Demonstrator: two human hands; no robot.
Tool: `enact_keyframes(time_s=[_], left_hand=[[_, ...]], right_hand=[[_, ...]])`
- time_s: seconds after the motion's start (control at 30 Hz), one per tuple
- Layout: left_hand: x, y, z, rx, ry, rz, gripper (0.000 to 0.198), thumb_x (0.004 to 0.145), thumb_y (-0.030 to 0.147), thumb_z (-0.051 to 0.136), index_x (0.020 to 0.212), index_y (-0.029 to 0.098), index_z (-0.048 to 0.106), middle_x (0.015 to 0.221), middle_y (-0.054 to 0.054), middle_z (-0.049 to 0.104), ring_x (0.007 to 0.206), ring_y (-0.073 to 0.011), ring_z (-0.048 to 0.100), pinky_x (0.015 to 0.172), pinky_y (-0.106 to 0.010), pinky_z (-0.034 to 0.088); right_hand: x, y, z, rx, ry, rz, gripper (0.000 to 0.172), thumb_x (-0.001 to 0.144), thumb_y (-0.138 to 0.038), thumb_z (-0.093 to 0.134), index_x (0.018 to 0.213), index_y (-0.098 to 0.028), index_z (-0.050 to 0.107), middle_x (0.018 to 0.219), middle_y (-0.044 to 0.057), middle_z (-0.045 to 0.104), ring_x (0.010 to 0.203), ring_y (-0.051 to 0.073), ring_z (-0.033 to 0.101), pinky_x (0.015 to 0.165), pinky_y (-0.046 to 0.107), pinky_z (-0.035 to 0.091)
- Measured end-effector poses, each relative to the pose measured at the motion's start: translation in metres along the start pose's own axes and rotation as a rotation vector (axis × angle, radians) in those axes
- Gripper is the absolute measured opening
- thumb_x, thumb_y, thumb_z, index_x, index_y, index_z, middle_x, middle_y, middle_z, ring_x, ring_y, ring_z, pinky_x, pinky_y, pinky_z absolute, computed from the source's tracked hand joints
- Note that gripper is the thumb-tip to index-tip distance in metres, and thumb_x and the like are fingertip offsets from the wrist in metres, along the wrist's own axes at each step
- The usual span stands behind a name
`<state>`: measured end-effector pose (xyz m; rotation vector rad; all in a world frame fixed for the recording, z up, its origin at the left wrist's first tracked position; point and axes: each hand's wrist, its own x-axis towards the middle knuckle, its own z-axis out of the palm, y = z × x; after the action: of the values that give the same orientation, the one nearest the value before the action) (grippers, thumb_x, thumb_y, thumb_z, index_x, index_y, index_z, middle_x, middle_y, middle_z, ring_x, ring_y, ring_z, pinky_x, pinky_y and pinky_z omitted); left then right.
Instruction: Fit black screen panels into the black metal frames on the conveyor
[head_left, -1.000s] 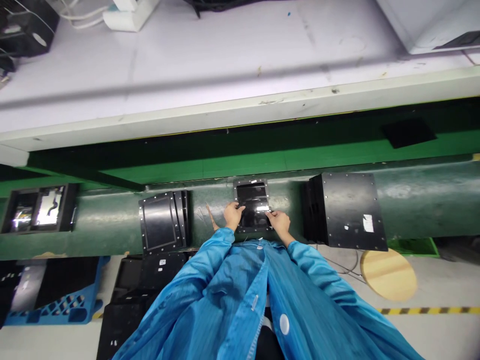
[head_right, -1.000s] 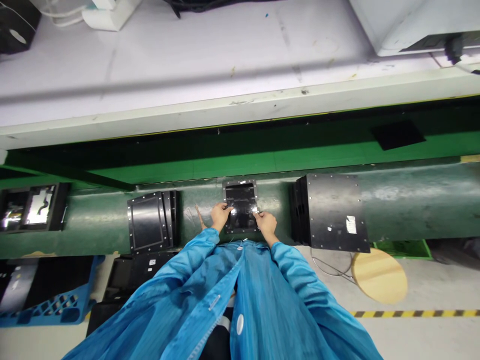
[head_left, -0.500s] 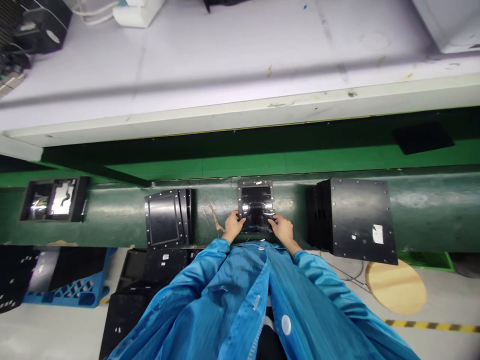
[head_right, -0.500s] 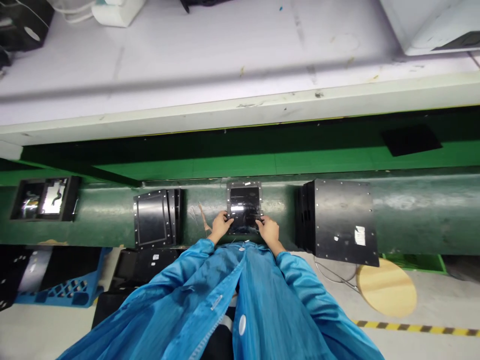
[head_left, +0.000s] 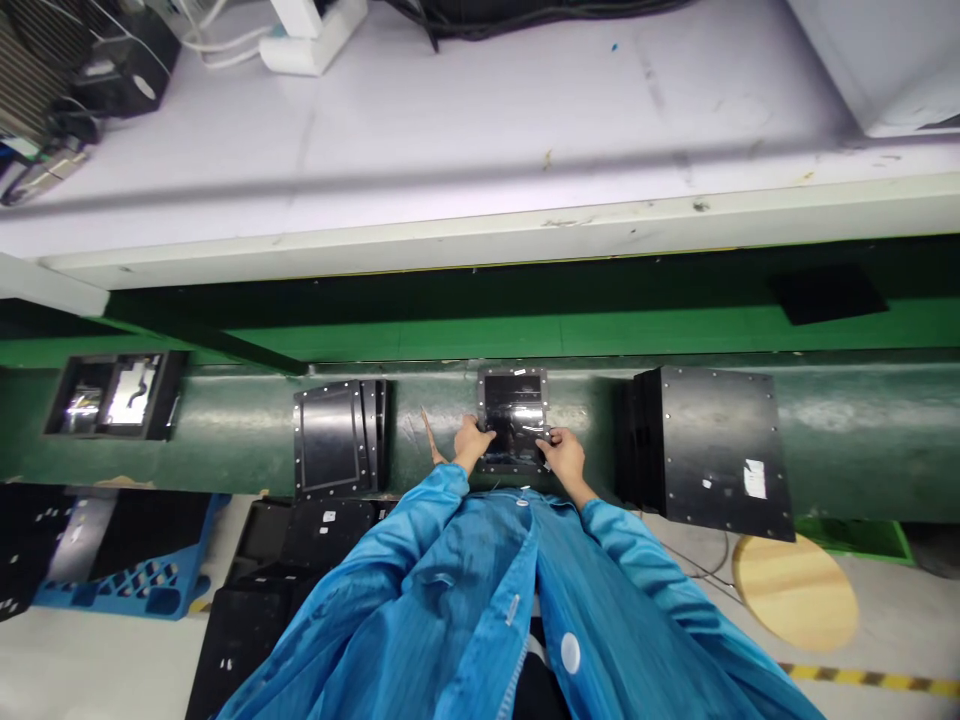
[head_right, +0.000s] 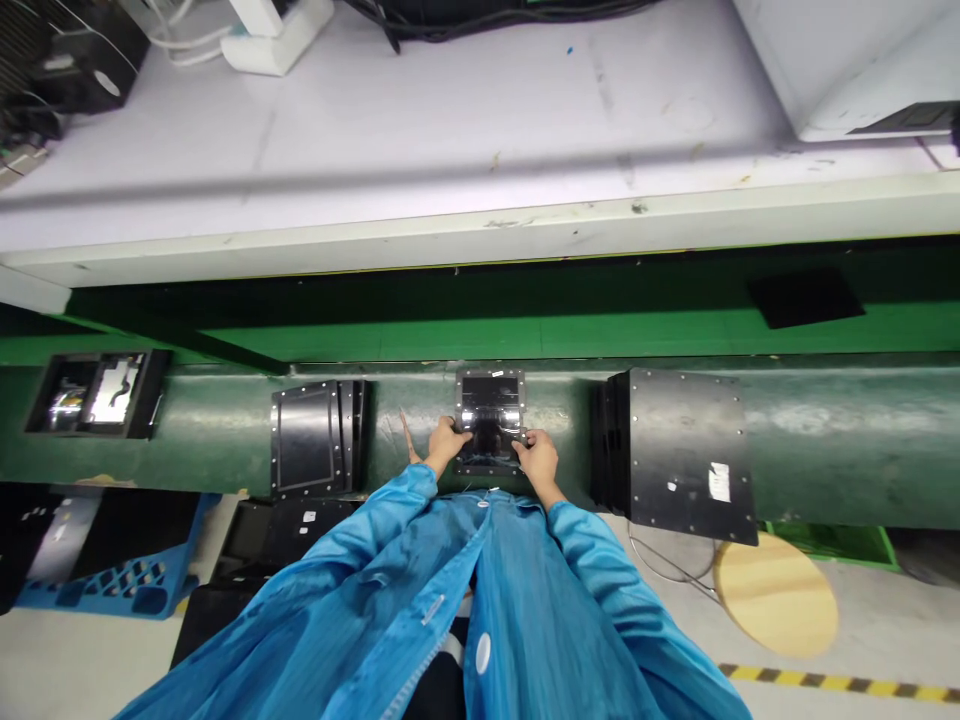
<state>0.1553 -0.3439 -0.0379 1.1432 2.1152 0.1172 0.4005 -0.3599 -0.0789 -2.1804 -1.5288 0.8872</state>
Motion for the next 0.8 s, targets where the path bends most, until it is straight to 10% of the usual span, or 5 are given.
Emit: enact_keyframes(time_s=[0.27,0.8], left_hand=[[-0.025,-0.032,-0.011,0.34,-0.239,0.143,0.037,0.09,0.053,0.077,0.108,0.02,0.073,0.115,-0.013,0.079,0.114,-0.0298,0.074,0.09,-0.032,0.052],[-0.026,-0.039,0.001,0.254,-0.156,0.147,0.029,0.084,0.046,0.084,0.088,0.022,0.069,0.093,-0.003,0.079,0.091,-0.02,0.073,0.071,-0.026,0.041]], right_hand=[[-0.02,0.02,-0.01,-0.147,-0.271,0.049,0.037,0.076,-0.042,0.09,0.096,-0.024,0.064,0.092,0.003,0.076,0.091,0.023,0.072,0.07,0.028,0.041],[-0.022,0.013,-0.012,-0.159,-0.28,0.211,0.032,0.075,-0.047,0.09,0.082,-0.024,0.069,0.093,0.005,0.078,0.091,0.023,0.073,0.067,0.027,0.039]])
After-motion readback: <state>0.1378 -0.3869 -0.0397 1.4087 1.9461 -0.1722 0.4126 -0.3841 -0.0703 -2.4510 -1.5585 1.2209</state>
